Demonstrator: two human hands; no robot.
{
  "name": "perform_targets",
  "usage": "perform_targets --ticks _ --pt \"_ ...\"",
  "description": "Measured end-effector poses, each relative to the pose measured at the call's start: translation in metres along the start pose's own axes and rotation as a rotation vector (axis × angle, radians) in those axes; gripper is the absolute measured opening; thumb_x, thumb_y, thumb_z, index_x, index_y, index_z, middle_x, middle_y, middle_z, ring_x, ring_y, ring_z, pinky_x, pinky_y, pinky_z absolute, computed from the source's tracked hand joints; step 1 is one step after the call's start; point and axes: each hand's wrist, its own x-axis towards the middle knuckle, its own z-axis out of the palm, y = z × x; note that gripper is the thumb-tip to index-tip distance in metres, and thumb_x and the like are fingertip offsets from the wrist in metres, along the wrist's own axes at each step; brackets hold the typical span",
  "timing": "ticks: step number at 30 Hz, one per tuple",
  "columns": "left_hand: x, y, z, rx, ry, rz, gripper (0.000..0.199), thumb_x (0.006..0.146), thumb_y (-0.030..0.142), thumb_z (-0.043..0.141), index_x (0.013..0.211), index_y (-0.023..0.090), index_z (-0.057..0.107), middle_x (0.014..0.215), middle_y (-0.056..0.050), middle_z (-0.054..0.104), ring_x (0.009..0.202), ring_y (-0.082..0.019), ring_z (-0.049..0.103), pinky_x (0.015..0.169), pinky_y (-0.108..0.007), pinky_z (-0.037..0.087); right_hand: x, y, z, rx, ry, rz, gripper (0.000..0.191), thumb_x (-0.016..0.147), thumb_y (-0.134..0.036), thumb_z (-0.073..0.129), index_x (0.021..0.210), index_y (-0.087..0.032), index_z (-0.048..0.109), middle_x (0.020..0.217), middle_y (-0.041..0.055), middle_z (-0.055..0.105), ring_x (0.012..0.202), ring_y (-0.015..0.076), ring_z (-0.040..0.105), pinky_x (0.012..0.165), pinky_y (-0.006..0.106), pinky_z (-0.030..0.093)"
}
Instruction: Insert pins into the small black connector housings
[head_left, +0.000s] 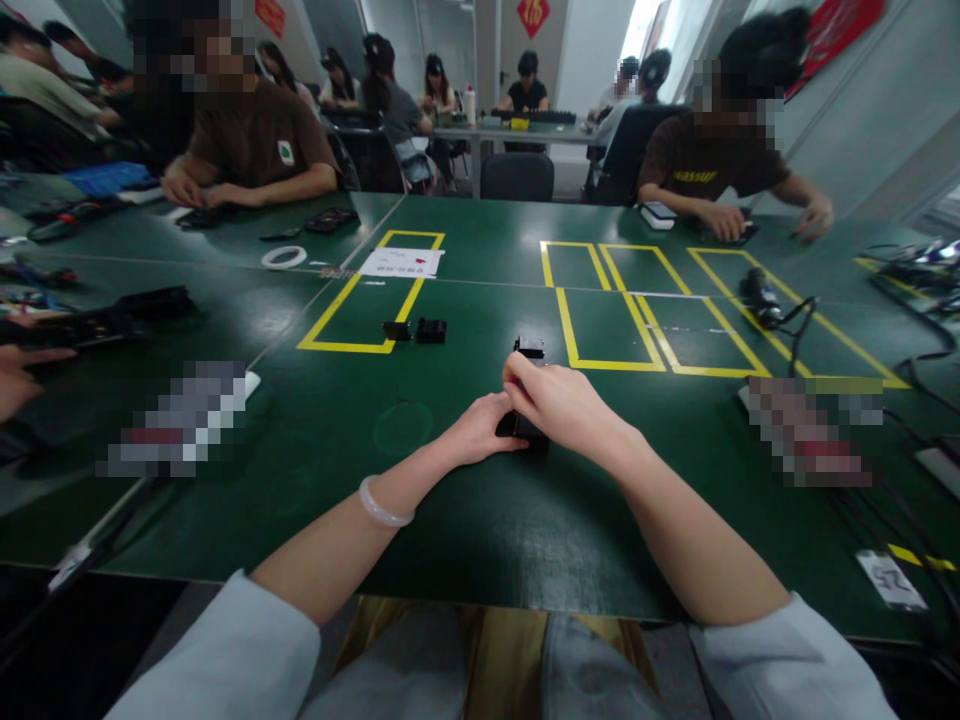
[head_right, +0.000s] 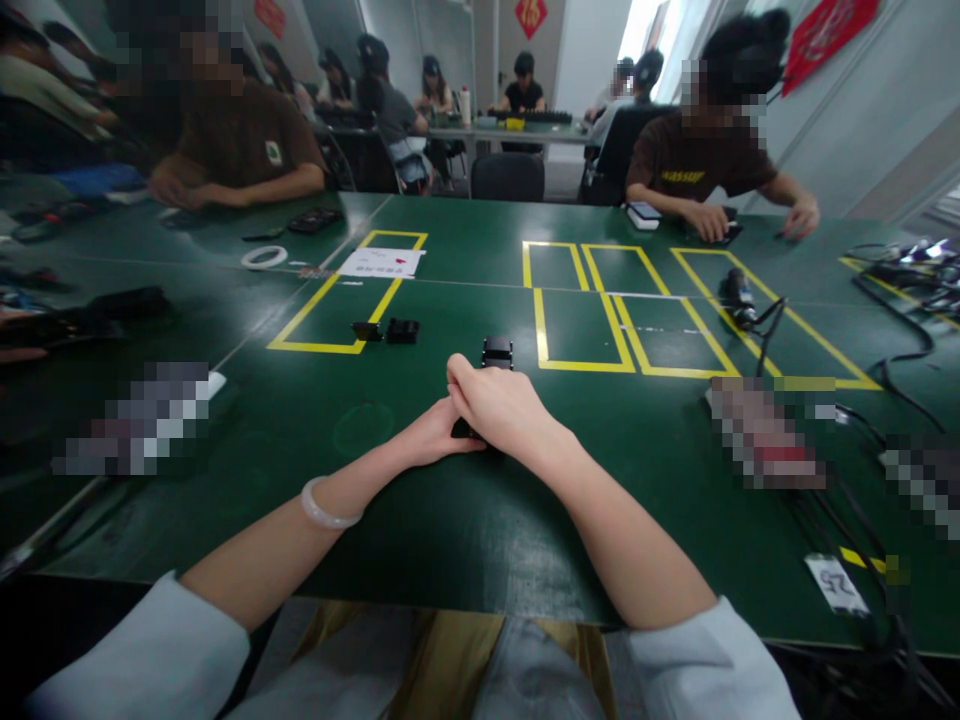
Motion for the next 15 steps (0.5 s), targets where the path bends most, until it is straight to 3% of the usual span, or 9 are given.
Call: perform_targets --ticks 10,15 --pt "-0.0008 -0.0039 0.0018 -0.003 -0.004 -0.012 0.056 0.08 0.037 0.076 0.129 0.017 0.057 0.135 -0.012 0.061 0.125 -0.033 0.055 0.105 -0.047 0.043 -0.0006 0.0004 0.0018 -0.004 0.025 -0.015 0.024 0.101 -0.037 0.037 0.107 -0.02 0.053 0.085 0.0037 0.07 0.073 0.0173 0.063 0.058 0.026 0.026" --pt "-0.0003 -0.0021 0.0011 -0.017 -0.009 -0.021 0.056 0.079 0.038 0.075 0.128 0.017 0.057 0.133 -0.012 0.061 0.123 -0.034 0.057 0.104 -0.047 0.044 -0.0023 -0.0017 -0.0021 0.016 0.004 -0.024 0.018 0.1 -0.028 0.039 0.107 -0.02 0.052 0.09 0.0037 0.071 0.073 0.0161 0.062 0.058 0.026 0.026"
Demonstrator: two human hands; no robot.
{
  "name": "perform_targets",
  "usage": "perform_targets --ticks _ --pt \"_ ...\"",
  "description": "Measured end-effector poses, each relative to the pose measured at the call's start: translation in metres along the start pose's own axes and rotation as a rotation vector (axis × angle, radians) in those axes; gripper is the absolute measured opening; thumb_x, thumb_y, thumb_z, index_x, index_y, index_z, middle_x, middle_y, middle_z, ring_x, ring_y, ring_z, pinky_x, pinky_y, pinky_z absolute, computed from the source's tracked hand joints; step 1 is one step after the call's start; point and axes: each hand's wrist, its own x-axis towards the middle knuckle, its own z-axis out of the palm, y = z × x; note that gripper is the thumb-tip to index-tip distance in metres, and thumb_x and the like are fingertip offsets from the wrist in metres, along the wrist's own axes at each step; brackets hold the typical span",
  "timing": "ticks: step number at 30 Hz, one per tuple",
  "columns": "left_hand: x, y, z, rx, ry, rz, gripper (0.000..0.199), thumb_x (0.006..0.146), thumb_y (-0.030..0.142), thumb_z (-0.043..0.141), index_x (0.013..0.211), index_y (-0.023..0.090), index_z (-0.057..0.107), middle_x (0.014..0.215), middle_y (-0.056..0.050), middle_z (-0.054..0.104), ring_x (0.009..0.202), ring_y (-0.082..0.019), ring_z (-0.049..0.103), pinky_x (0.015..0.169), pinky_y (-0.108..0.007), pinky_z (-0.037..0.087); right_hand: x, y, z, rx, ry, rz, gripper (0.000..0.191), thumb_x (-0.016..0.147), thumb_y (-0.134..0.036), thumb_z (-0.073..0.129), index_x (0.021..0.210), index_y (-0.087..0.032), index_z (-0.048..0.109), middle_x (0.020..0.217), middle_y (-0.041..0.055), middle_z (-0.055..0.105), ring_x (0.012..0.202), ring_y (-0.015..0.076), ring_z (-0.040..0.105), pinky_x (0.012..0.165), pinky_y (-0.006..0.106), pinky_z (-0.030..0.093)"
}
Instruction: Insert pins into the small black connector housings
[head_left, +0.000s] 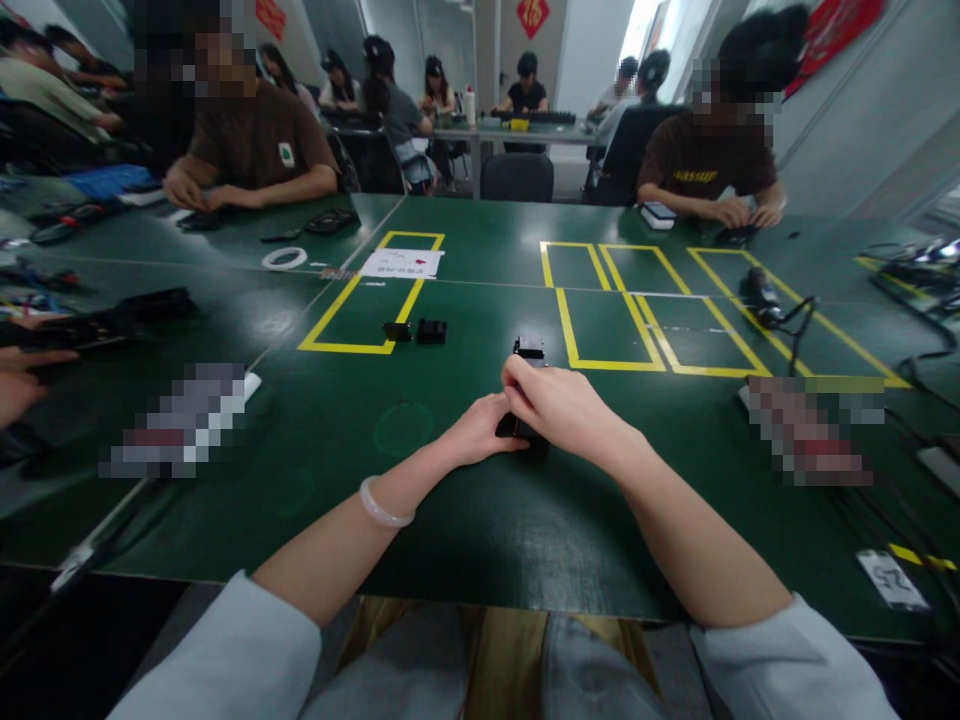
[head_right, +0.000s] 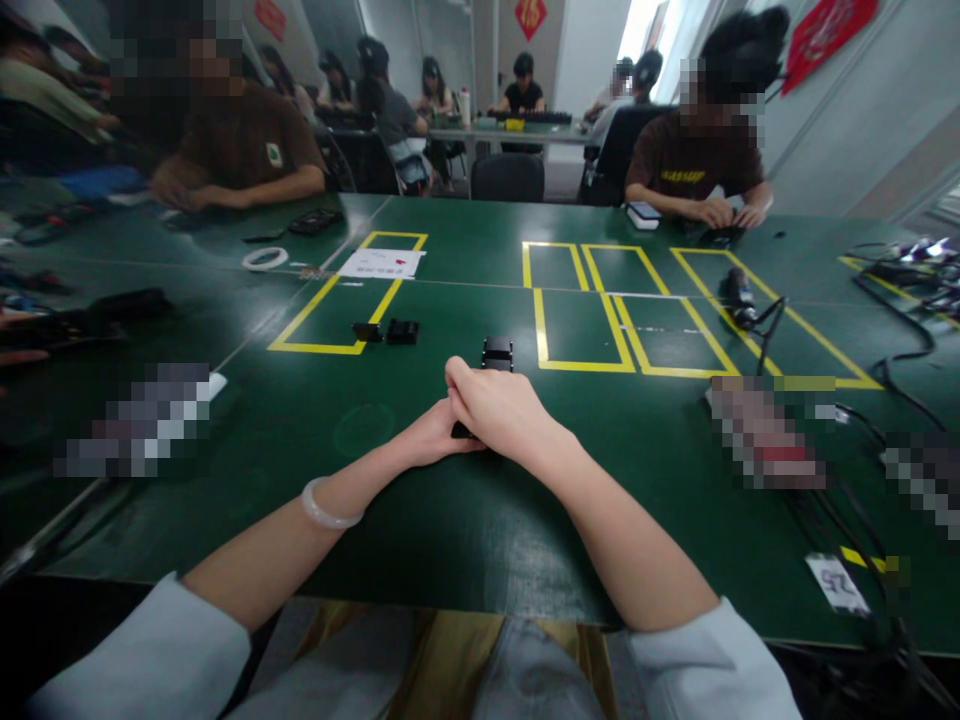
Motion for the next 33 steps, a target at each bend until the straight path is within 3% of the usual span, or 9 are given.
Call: perform_targets --ticks 6,16,21,28,33 --pt "-0.0002 0.0022 -0.0011 0.006 0.006 -0.011 0.053 0.079 0.038 0.076 0.125 0.018 0.059 0.132 -0.011 0.062 0.122 -0.033 0.057 0.104 -0.046 0.044 0.0021 0.0018 0.0034 -0.025 0.011 0.004 0.023 0.102 -0.036 0.036 0.106 -0.02 0.053 0.086 0.0038 0.071 0.073 0.0176 0.063 0.058 0.027 0.025" --pt "0.0007 0.0038 -0.0021 0.013 0.0 0.004 0.052 0.08 0.04 0.075 0.125 0.018 0.059 0.132 -0.011 0.062 0.123 -0.032 0.057 0.104 -0.046 0.044 0.0014 0.0035 0.005 -0.012 0.033 0.001 0.017 0.099 -0.029 0.042 0.108 -0.02 0.052 0.089 0.0035 0.07 0.073 0.0165 0.063 0.057 0.027 0.026" --pt "-0.0002 0.0026 -0.0018 0.02 -0.007 -0.014 0.049 0.08 0.039 0.075 0.121 0.017 0.061 0.128 -0.011 0.064 0.12 -0.032 0.059 0.103 -0.046 0.045 0.0032 0.0022 0.0056 -0.041 0.017 0.014 0.023 0.101 -0.036 0.038 0.106 -0.02 0.054 0.084 0.0036 0.071 0.071 0.0179 0.063 0.056 0.027 0.025" --pt "0.0003 0.0046 -0.0028 0.045 0.001 0.002 0.051 0.079 0.037 0.077 0.123 0.018 0.059 0.13 -0.011 0.063 0.121 -0.032 0.058 0.103 -0.045 0.044 0.0034 0.0031 0.0053 -0.01 0.012 0.067 0.022 0.1 -0.029 0.035 0.113 -0.02 0.051 0.085 0.0032 0.07 0.071 0.0168 0.062 0.058 0.027 0.027" --pt "0.0002 0.0041 -0.0026 0.024 0.0 0.024 0.051 0.08 0.037 0.075 0.124 0.019 0.058 0.132 -0.01 0.062 0.122 -0.031 0.057 0.105 -0.044 0.043 0.0042 0.0029 0.0064 -0.024 0.017 0.061 0.026 0.102 -0.038 0.035 0.109 -0.021 0.052 0.09 0.0042 0.071 0.077 0.018 0.064 0.06 0.027 0.028"
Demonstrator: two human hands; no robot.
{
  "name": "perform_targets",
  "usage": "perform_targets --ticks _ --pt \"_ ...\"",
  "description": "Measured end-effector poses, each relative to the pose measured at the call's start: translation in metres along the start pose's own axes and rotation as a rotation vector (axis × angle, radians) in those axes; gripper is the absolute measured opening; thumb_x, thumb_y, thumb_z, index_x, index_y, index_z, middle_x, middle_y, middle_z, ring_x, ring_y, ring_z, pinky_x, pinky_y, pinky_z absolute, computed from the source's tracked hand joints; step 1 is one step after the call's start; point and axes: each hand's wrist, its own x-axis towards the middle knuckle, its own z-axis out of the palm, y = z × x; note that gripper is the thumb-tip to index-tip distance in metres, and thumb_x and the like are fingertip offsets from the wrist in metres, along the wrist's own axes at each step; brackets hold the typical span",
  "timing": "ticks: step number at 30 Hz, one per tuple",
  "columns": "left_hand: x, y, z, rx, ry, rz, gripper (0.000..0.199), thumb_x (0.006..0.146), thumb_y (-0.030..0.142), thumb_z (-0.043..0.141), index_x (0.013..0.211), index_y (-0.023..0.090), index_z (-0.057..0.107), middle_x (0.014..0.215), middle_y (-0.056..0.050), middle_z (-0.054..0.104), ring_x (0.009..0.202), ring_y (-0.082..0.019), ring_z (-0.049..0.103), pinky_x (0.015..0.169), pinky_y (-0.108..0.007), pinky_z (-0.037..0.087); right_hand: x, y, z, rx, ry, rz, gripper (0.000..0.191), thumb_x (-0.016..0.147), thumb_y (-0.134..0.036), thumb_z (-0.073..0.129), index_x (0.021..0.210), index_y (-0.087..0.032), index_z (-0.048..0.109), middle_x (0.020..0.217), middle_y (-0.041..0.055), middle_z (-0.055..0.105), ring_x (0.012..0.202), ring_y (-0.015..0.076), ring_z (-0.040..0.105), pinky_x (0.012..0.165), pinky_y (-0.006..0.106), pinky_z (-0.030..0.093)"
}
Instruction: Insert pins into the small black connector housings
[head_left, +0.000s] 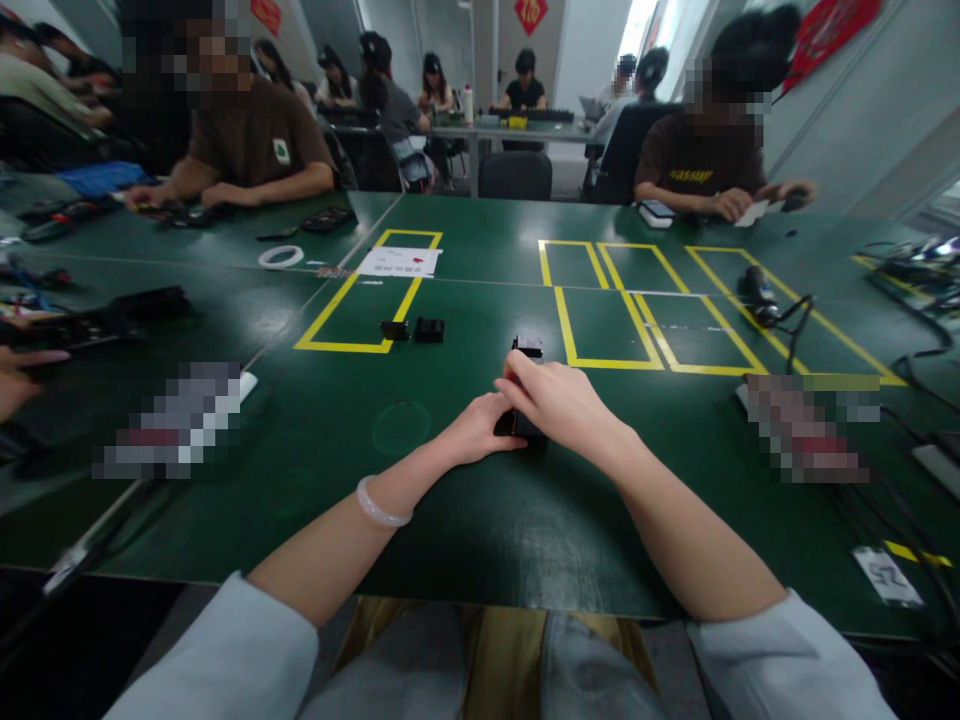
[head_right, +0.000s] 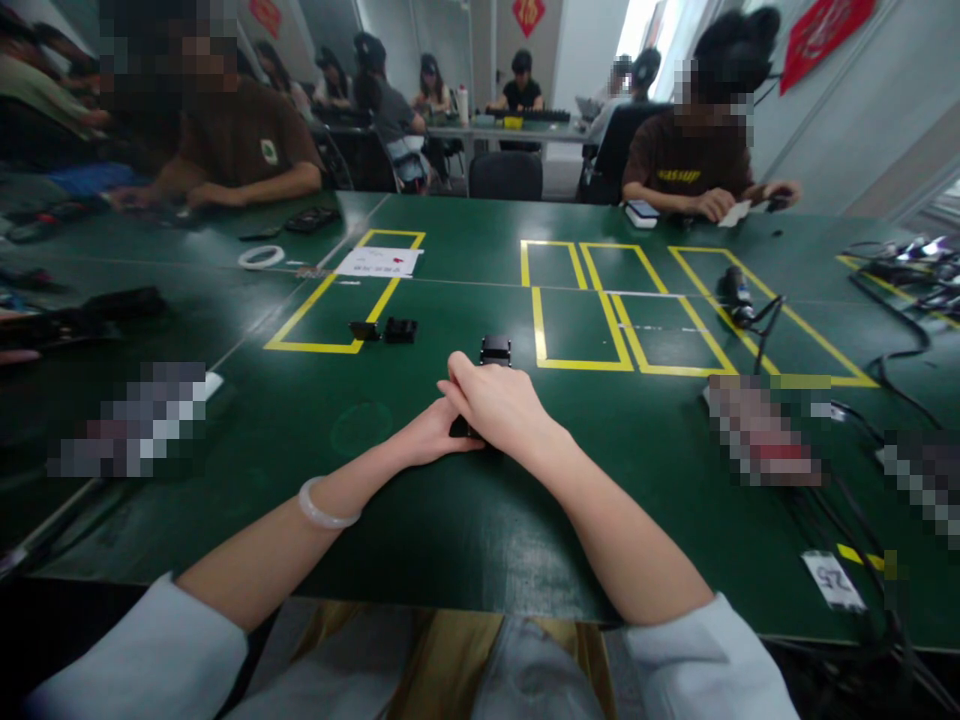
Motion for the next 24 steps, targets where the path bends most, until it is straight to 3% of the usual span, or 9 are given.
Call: perform_targets --ticks 9,24 --pt "0.0007 -0.0005 -0.0001 0.004 -0.015 -0.007 0.052 0.081 0.041 0.075 0.123 0.017 0.058 0.13 -0.012 0.063 0.121 -0.032 0.058 0.103 -0.045 0.044 -0.0022 -0.0012 -0.0029 0.021 0.008 -0.007 0.021 0.099 -0.029 0.035 0.11 -0.02 0.052 0.087 0.003 0.07 0.071 0.0159 0.061 0.058 0.027 0.027" --pt "-0.0002 0.0006 0.0001 0.006 -0.006 -0.023 0.053 0.08 0.039 0.075 0.125 0.018 0.058 0.132 -0.011 0.062 0.123 -0.032 0.057 0.104 -0.046 0.043 -0.0016 0.0015 -0.0013 0.034 0.019 -0.025 0.023 0.101 -0.035 0.035 0.108 -0.021 0.052 0.088 0.003 0.07 0.075 0.0168 0.063 0.058 0.027 0.027"
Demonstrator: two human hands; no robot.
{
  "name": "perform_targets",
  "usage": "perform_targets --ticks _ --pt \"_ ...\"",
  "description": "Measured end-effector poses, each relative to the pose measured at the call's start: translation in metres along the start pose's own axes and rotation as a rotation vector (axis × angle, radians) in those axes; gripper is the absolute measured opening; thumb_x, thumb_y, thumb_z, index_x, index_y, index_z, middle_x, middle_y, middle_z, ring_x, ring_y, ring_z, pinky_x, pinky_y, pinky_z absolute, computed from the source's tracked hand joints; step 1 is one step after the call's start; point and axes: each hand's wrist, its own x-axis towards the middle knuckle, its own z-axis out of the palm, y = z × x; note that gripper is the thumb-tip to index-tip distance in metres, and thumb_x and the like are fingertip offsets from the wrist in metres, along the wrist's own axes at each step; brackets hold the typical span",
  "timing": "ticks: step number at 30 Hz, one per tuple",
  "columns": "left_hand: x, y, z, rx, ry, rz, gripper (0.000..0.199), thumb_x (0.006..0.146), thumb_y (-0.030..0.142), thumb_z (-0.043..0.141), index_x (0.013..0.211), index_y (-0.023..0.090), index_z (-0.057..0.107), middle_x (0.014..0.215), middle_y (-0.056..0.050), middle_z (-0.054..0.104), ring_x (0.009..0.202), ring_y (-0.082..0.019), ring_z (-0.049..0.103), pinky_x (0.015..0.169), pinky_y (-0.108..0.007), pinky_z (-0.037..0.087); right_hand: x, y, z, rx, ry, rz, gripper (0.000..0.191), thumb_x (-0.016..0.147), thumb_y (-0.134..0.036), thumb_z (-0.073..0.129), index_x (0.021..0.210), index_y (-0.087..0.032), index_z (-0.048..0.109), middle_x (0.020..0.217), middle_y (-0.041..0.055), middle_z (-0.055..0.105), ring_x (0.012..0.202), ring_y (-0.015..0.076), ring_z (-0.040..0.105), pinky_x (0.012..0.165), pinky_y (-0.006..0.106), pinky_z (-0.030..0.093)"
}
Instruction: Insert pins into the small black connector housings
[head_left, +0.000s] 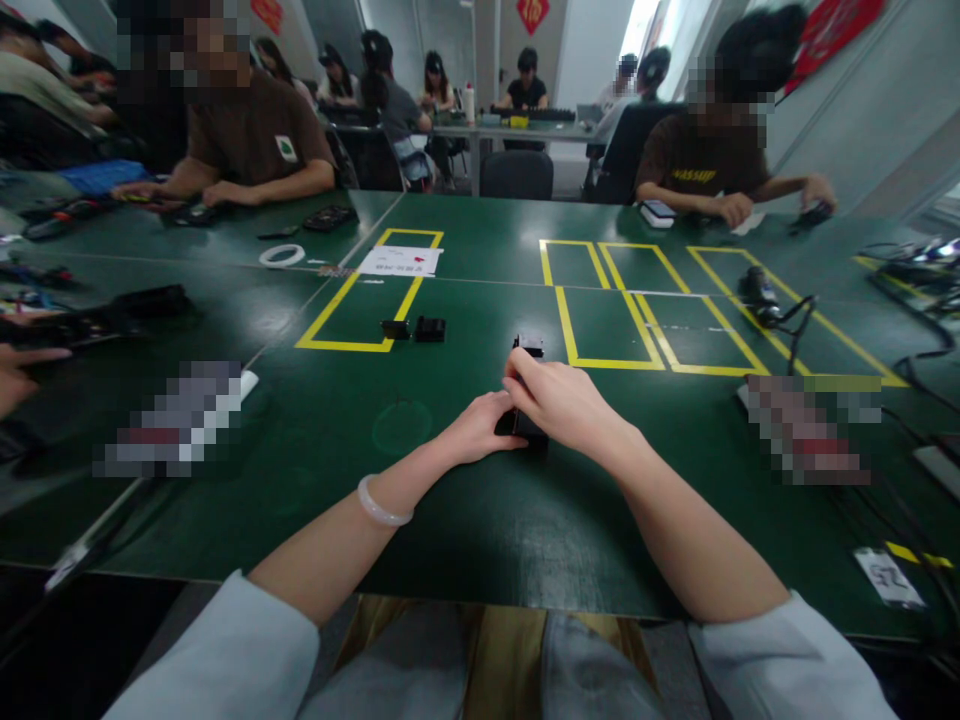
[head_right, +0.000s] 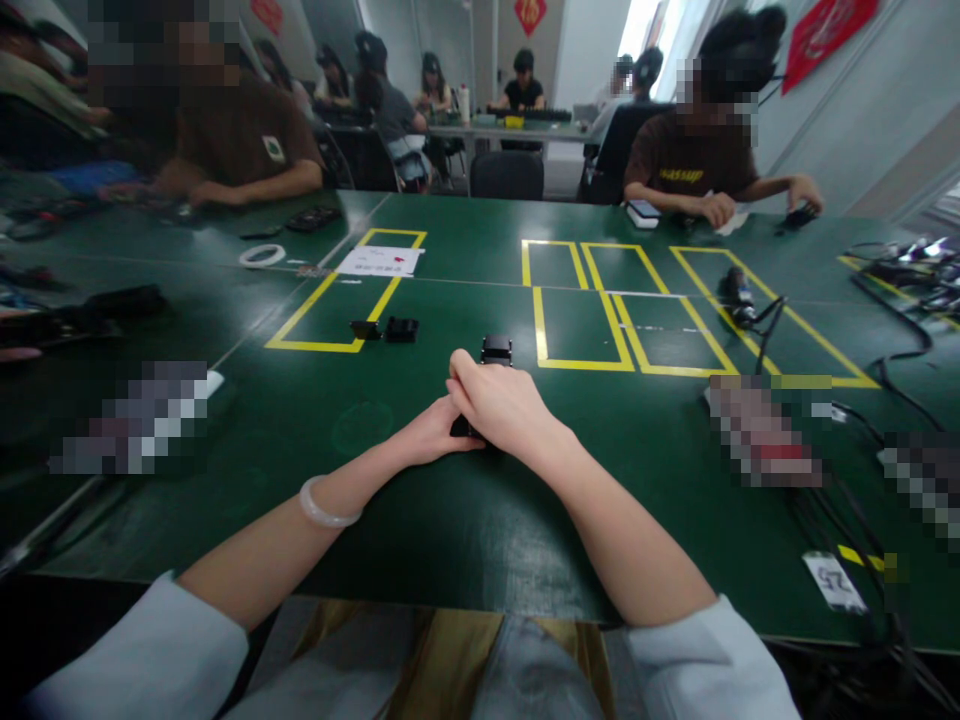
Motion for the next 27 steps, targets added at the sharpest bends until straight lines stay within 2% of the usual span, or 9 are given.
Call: perform_targets --ticks 3,8,14,20,27 --pt "-0.0002 -0.0003 0.0001 0.003 -0.003 0.002 0.052 0.08 0.039 0.075 0.125 0.019 0.058 0.133 -0.01 0.061 0.124 -0.032 0.055 0.106 -0.046 0.042 0.0008 0.0011 0.0008 -0.018 -0.004 0.005 0.026 0.102 -0.039 0.035 0.106 -0.021 0.053 0.088 0.0031 0.07 0.076 0.0174 0.063 0.059 0.027 0.027" --pt "0.0002 -0.001 0.0006 0.015 -0.008 -0.013 0.052 0.079 0.041 0.076 0.123 0.018 0.059 0.132 -0.012 0.062 0.124 -0.033 0.055 0.106 -0.048 0.042 -0.0002 0.0005 -0.0012 0.001 -0.018 0.016 0.021 0.101 -0.029 0.035 0.109 -0.021 0.052 0.086 0.0027 0.07 0.072 0.0159 0.062 0.059 0.026 0.028" --pt "0.0002 0.001 -0.0003 -0.011 -0.005 -0.006 0.052 0.08 0.037 0.075 0.125 0.02 0.057 0.134 -0.01 0.06 0.126 -0.032 0.054 0.106 -0.046 0.042 0.0001 0.0008 0.0007 0.01 -0.007 0.0 0.024 0.101 -0.039 0.038 0.106 -0.021 0.053 0.087 0.003 0.07 0.075 0.0172 0.062 0.059 0.026 0.027" --pt "0.0001 0.0021 -0.0005 -0.004 0.0 -0.023 0.05 0.078 0.037 0.077 0.122 0.02 0.059 0.131 -0.01 0.062 0.122 -0.033 0.057 0.104 -0.048 0.044 -0.0007 0.0001 -0.0017 0.006 -0.017 0.009 0.021 0.101 -0.031 0.036 0.107 -0.021 0.053 0.085 0.0025 0.069 0.071 0.0155 0.061 0.059 0.026 0.027" --pt "0.0006 -0.0005 0.0009 -0.006 0.006 -0.004 0.052 0.079 0.037 0.076 0.124 0.019 0.058 0.133 -0.011 0.061 0.125 -0.033 0.055 0.106 -0.048 0.042 -0.0005 0.0005 -0.0015 -0.008 -0.02 -0.003 0.023 0.101 -0.036 0.037 0.107 -0.021 0.053 0.085 0.0029 0.069 0.072 0.0161 0.061 0.059 0.026 0.027"
